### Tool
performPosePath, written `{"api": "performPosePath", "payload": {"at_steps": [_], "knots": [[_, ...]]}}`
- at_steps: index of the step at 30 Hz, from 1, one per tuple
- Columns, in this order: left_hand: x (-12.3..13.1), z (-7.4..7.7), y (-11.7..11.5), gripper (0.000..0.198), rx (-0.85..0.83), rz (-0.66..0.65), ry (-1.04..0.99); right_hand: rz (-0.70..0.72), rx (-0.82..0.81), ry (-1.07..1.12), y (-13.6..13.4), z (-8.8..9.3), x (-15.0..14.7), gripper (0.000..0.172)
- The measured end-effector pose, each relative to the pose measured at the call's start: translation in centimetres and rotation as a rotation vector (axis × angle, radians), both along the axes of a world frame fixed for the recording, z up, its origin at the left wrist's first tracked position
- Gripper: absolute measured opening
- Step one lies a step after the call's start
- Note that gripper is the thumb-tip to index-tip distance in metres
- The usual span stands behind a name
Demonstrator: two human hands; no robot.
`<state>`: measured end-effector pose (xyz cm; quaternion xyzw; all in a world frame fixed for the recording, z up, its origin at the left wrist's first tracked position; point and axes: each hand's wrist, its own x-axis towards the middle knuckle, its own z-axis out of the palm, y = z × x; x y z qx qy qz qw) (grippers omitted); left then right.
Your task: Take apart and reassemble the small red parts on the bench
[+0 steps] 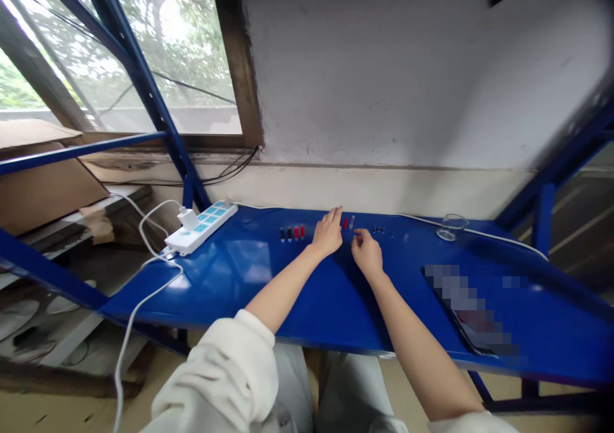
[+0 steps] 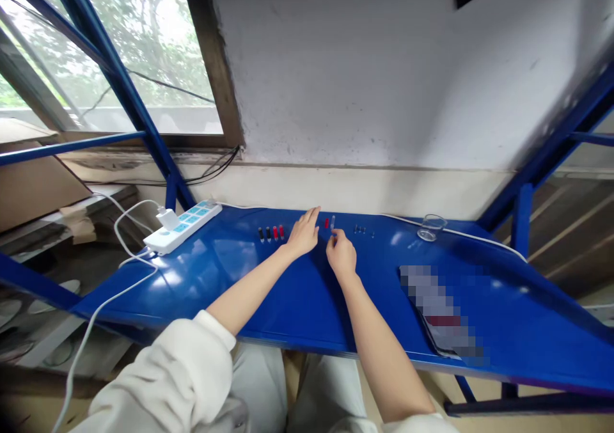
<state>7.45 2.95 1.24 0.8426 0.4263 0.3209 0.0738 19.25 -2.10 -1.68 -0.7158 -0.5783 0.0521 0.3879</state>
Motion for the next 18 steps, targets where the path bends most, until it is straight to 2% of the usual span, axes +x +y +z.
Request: {"api": "performPosePath", "payload": {"at_steps": [3,8,12,18], "knots": [[1.2,-1.6,1.1,0.061,-0.080,0.037,0.126,-0.044,-0.071,-0.066,-0.1,0.2,0.0,0.029],[2.3,-2.3,2.5,0.061,-0.114,0.042,0.244,-0.068,-0.119,-0.175,-0.3,0.5,-0.1,0.029],[2.8,-2.5,3.1,0.048,-0.095,0.041,0.278,-0.073,-0.132,-0.193,-0.4,0.6,-0.1,0.028],[2.4,-2.3,3.1,0.023,0.007,0.116,0.191,-0.062,-0.148,-0.207,-0.2,0.5,-0.1,0.028]]}}
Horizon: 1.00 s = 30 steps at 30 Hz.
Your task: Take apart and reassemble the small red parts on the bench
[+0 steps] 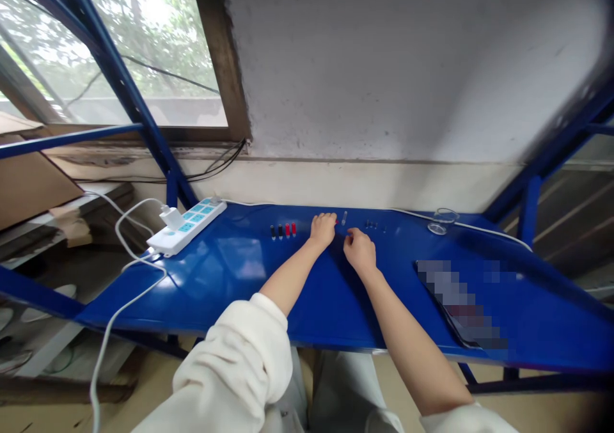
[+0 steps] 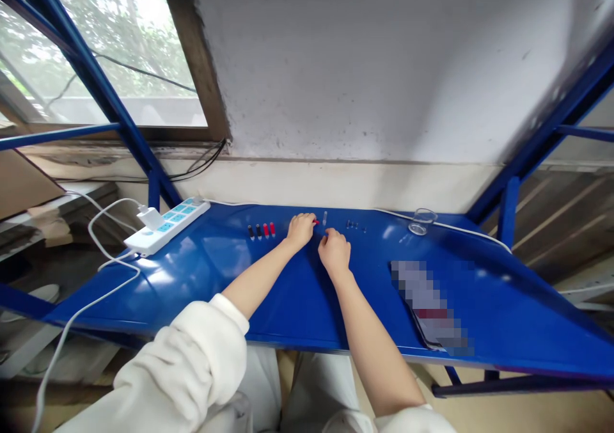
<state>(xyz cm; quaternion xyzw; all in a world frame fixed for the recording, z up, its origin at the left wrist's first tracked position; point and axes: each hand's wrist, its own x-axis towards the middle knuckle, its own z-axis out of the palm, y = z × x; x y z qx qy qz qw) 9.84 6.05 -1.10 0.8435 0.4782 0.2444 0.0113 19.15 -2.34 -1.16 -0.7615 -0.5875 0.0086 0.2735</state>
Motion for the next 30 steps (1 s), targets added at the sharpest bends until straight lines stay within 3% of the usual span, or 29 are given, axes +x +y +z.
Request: {"api": "performPosePath", "payload": {"at_steps": [4,9,14,17,24,30], "knots": [[-1.1,0.3,-1.4,0.015,0.014,0.005,-0.175,-0.005,-0.013,-0.038,0.0,-0.2,0.0,0.029],[-3.5,0.6,-4.4,0.010,-0.125,-0.021,-0.599,0.042,-0.024,-0.055,0.5,-1.2,0.0,0.040],[-5.6,0.0,-6.4,0.015,-0.179,-0.013,-0.868,0.075,-0.090,-0.041,1.4,-2.2,-0.5,0.046],[-6.1,-0.6,-6.6,0.017,-0.203,0.040,-0.942,0.060,-0.133,-0.046,2.1,-2.5,-0.8,0.048],[-6.1,-0.8,-6.2,0.021,-0.257,0.014,-1.038,0.053,-0.236,-0.064,4.6,-2.8,-0.4,0.053],[-6.1,-1.1,-6.1,0.021,-0.278,0.009,-1.066,0.093,-0.115,-0.015,5.3,-3.1,-0.1,0.047]]}}
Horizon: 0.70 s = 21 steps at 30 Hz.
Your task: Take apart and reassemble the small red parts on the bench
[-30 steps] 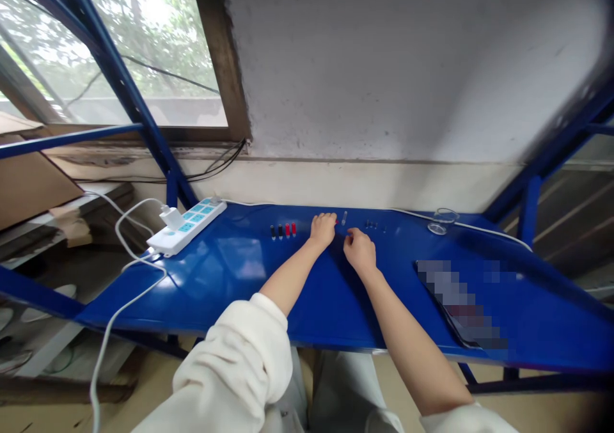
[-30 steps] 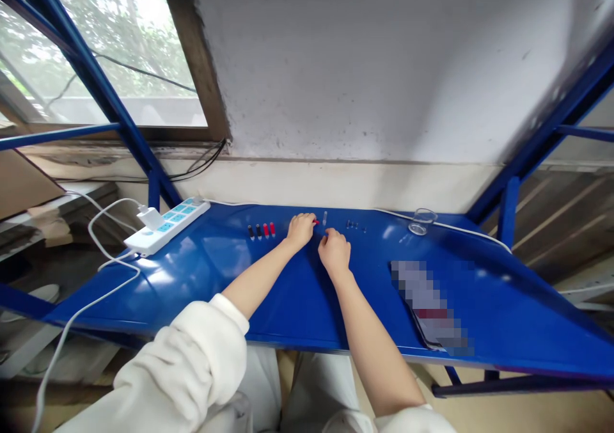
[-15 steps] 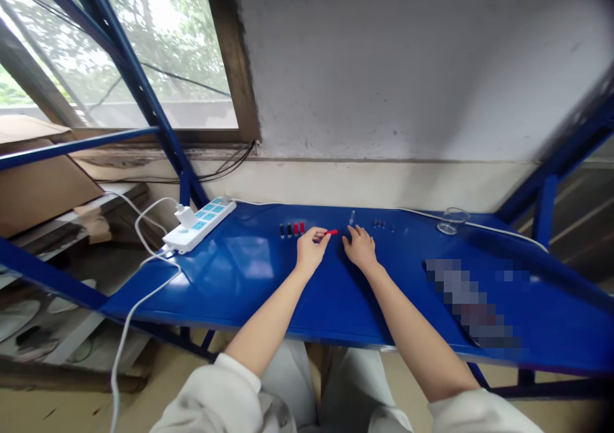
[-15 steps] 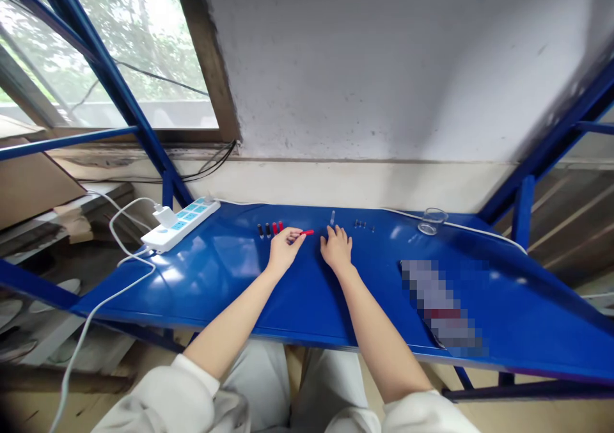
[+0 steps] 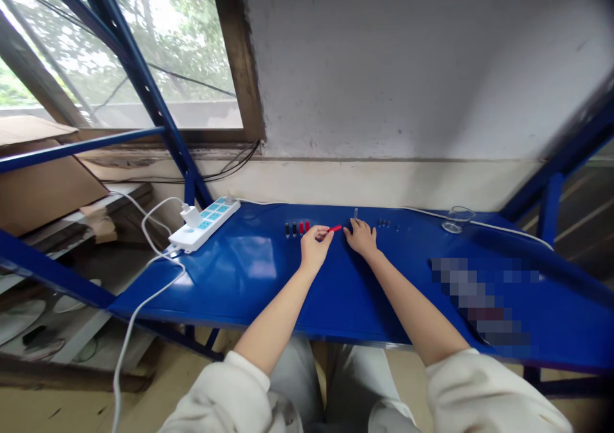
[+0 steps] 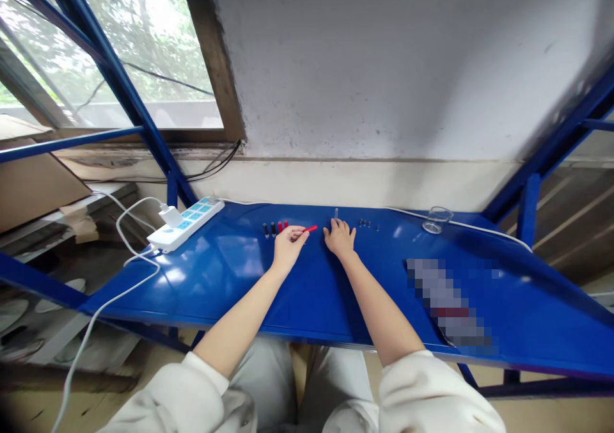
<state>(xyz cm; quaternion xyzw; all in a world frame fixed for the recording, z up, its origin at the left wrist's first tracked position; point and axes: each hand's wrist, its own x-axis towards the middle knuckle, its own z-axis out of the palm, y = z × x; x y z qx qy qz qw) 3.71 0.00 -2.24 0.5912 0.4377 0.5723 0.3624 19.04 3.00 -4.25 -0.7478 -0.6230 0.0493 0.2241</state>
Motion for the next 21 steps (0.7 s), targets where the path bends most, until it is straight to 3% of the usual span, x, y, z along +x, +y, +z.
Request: {"api": "performPosePath", "payload": {"at_steps": [5,8,10,15,21], "knots": [[0.1,-0.4,0.2,0.022,-0.010,0.003,-0.018,0.016,0.280,0.133,-1.6,1.6,-0.1,0.031],[0.1,-0.5,0.3,0.023,-0.018,-0.006,-0.028,0.027,0.532,0.341,-2.9,2.9,-0.2,0.026],[0.0,-0.6,0.3,0.024,-0.022,-0.016,-0.040,0.040,0.614,0.529,-3.7,3.4,-0.2,0.027],[-0.1,-0.6,0.5,0.024,-0.037,-0.035,-0.073,0.133,0.549,0.895,-4.2,3.3,-0.3,0.027],[-0.1,-0.3,0.5,0.022,-0.057,-0.049,-0.113,0.209,0.484,0.982,-4.1,3.4,-0.4,0.029]]}}
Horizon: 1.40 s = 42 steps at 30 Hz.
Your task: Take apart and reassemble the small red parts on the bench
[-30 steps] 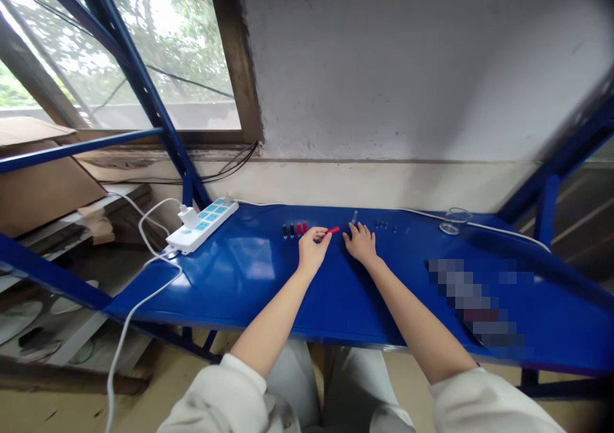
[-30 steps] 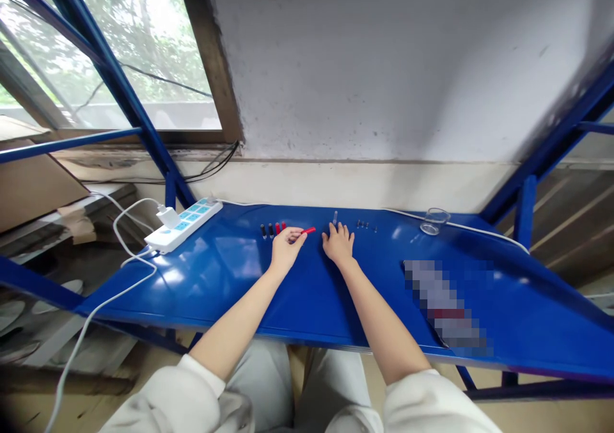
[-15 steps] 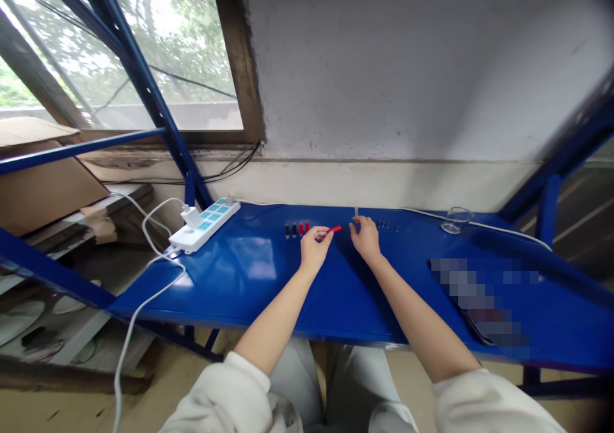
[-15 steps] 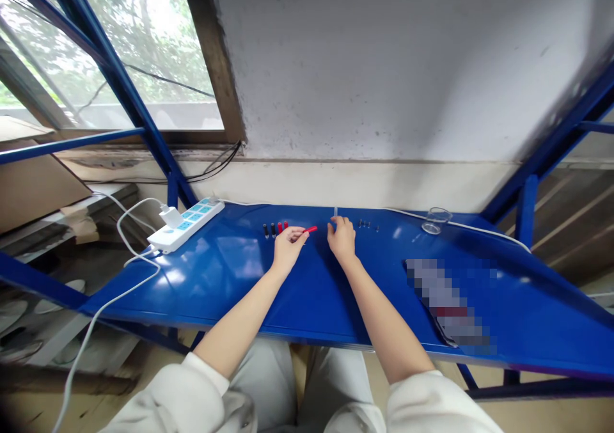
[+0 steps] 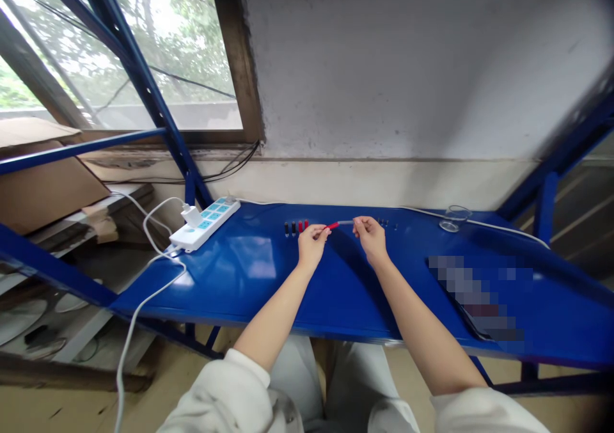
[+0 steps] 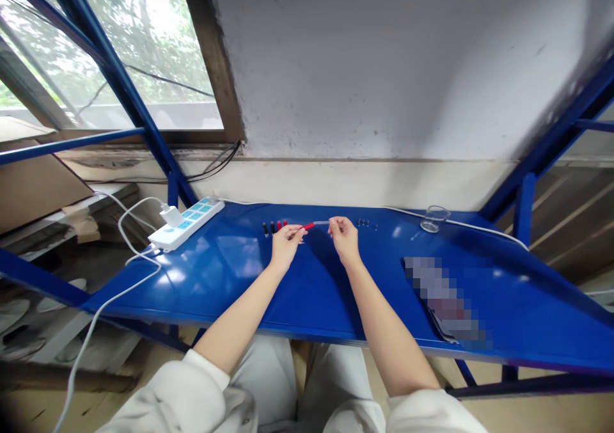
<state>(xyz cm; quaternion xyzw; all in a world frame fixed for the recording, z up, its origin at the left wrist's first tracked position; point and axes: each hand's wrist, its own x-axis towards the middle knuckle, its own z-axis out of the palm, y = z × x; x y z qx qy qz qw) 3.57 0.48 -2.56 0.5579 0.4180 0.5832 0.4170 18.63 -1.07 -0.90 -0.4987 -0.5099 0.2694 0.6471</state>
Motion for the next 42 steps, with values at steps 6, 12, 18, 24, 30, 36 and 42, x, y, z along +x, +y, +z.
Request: {"api": "performPosePath", "payload": {"at_steps": [6,12,18,24,30,36,42], "knots": [[0.1,0.5,-0.4,0.023,-0.034,-0.073,-0.101,0.125,-0.051,0.014,0.0,-0.1,-0.1,0.030],[0.3,0.5,-0.6,0.025,-0.025,-0.165,-0.111,0.315,-0.110,-0.019,-0.3,0.1,-0.5,0.033],[-0.3,1.3,-0.8,0.028,0.090,-0.081,-0.015,0.374,-0.050,-0.177,-0.7,0.5,-1.0,0.030],[-1.1,2.5,-1.3,0.031,0.205,-0.053,0.139,0.307,0.006,-0.495,-0.7,1.0,-2.0,0.021],[-2.1,3.2,-0.9,0.029,0.218,0.100,0.067,0.144,-0.055,-0.629,1.7,0.0,-3.2,0.010],[-3.1,3.1,0.1,0.020,0.105,0.229,-0.151,0.240,-0.221,-0.596,4.1,-1.7,-4.9,0.004],[-3.2,2.9,0.4,0.019,0.034,0.251,-0.189,0.137,-0.288,-0.800,5.2,-1.9,-6.2,0.005]]}}
